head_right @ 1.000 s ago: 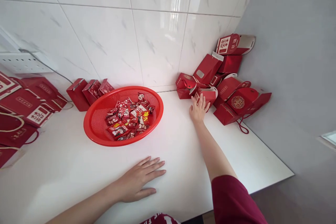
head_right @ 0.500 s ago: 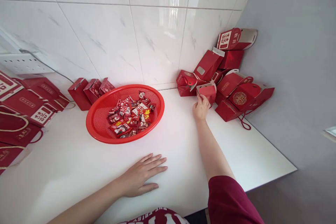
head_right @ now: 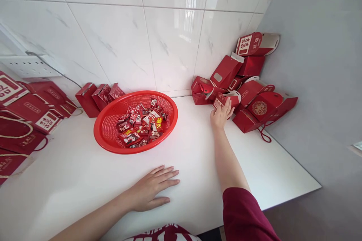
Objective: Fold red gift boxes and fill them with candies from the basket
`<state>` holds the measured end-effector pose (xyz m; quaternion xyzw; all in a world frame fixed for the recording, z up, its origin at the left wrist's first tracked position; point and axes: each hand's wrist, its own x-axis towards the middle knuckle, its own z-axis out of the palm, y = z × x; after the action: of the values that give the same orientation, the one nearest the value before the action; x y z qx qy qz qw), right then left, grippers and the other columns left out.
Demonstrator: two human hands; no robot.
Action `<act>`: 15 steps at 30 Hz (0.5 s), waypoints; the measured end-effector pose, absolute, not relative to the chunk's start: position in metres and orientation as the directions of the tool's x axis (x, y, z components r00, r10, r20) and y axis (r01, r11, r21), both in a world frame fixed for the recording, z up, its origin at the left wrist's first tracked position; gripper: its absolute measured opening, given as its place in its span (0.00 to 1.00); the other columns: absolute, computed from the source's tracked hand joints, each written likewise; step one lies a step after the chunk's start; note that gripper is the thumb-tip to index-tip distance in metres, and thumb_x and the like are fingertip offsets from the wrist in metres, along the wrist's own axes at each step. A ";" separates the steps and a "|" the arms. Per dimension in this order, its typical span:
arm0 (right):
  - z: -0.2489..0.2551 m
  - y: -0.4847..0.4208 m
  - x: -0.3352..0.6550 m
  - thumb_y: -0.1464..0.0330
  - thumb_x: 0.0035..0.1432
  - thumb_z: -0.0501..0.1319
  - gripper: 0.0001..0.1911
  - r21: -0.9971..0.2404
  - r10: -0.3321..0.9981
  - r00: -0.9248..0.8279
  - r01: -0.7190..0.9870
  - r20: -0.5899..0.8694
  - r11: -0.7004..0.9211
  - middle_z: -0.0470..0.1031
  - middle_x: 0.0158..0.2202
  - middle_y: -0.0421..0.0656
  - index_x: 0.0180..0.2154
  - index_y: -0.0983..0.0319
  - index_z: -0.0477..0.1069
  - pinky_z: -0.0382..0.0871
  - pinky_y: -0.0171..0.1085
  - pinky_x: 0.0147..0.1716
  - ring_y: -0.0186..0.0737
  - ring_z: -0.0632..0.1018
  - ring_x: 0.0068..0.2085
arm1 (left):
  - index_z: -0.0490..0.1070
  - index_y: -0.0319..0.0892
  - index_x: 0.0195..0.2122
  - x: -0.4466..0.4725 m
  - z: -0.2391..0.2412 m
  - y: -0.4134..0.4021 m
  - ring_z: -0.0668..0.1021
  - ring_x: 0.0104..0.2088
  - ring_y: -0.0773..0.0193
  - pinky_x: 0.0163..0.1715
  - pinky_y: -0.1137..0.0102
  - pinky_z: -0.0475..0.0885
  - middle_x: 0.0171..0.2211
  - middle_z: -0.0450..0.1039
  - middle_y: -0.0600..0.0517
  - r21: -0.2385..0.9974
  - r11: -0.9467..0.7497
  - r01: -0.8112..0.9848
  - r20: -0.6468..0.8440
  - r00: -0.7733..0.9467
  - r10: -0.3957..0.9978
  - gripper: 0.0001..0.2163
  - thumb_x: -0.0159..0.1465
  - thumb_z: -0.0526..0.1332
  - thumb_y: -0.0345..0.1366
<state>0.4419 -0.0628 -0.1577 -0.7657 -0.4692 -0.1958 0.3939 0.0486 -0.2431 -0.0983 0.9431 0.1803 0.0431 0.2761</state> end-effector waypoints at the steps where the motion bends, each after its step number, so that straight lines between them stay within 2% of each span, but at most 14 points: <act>1: -0.153 -0.065 0.441 0.72 0.56 0.53 0.24 -0.444 0.582 0.488 0.866 0.651 -0.229 0.50 0.71 0.55 0.54 0.64 0.72 0.40 0.60 0.66 0.53 0.50 0.71 | 0.56 0.54 0.68 0.049 -0.099 -0.243 0.58 0.70 0.52 0.69 0.54 0.52 0.70 0.54 0.51 0.534 -0.783 0.318 -0.018 0.931 0.366 0.28 0.68 0.59 0.46; 4: -0.131 -0.070 0.440 0.72 0.57 0.51 0.25 -0.495 0.627 0.482 0.852 0.612 -0.172 0.67 0.62 0.55 0.55 0.65 0.71 0.48 0.58 0.65 0.52 0.60 0.67 | 0.57 0.53 0.67 0.048 -0.099 -0.242 0.59 0.69 0.52 0.69 0.54 0.53 0.70 0.54 0.51 0.529 -0.786 0.320 -0.013 0.929 0.370 0.27 0.68 0.59 0.46; 6: -0.108 -0.076 0.443 0.71 0.60 0.50 0.23 -0.502 0.634 0.474 0.851 0.611 -0.154 0.73 0.57 0.54 0.52 0.65 0.75 0.57 0.54 0.62 0.52 0.67 0.63 | 0.57 0.53 0.67 0.048 -0.099 -0.242 0.59 0.69 0.52 0.69 0.54 0.54 0.70 0.54 0.51 0.527 -0.789 0.316 -0.007 0.930 0.368 0.27 0.68 0.59 0.46; 9: -0.063 -0.094 0.449 0.67 0.60 0.53 0.18 -0.514 0.657 0.455 0.850 0.601 -0.118 0.77 0.49 0.52 0.44 0.64 0.79 0.68 0.48 0.52 0.50 0.77 0.51 | 0.57 0.53 0.67 0.049 -0.097 -0.243 0.58 0.70 0.52 0.68 0.52 0.54 0.70 0.54 0.51 0.520 -0.792 0.320 -0.020 0.931 0.363 0.27 0.68 0.59 0.46; 11: -0.031 -0.115 0.449 0.65 0.58 0.58 0.13 -0.528 0.694 0.428 0.846 0.579 -0.081 0.80 0.39 0.48 0.39 0.61 0.80 0.72 0.45 0.46 0.47 0.79 0.40 | 0.56 0.53 0.68 0.049 -0.097 -0.243 0.58 0.70 0.51 0.68 0.51 0.55 0.70 0.53 0.52 0.510 -0.796 0.325 -0.031 0.932 0.360 0.28 0.68 0.59 0.46; 12: -0.016 -0.128 0.446 0.65 0.56 0.61 0.11 -0.578 0.730 0.418 0.815 0.541 -0.038 0.79 0.35 0.46 0.39 0.61 0.79 0.73 0.45 0.44 0.45 0.79 0.36 | 0.56 0.53 0.68 0.050 -0.097 -0.243 0.58 0.70 0.51 0.68 0.51 0.56 0.70 0.54 0.51 0.501 -0.803 0.324 -0.029 0.933 0.358 0.28 0.68 0.59 0.46; 15: 0.023 -0.171 0.428 0.62 0.54 0.66 0.19 -0.771 0.885 0.249 0.613 0.393 0.169 0.76 0.35 0.42 0.48 0.60 0.72 0.75 0.38 0.32 0.40 0.78 0.33 | 0.59 0.50 0.66 0.051 -0.102 -0.242 0.63 0.68 0.49 0.65 0.51 0.61 0.68 0.59 0.48 0.450 -0.844 0.294 0.053 0.934 0.354 0.26 0.67 0.60 0.45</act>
<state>0.4284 -0.1708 0.0235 -0.6286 -0.5961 0.1419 0.4789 0.0507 -0.2423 -0.1024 0.9578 0.1690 0.0668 0.2229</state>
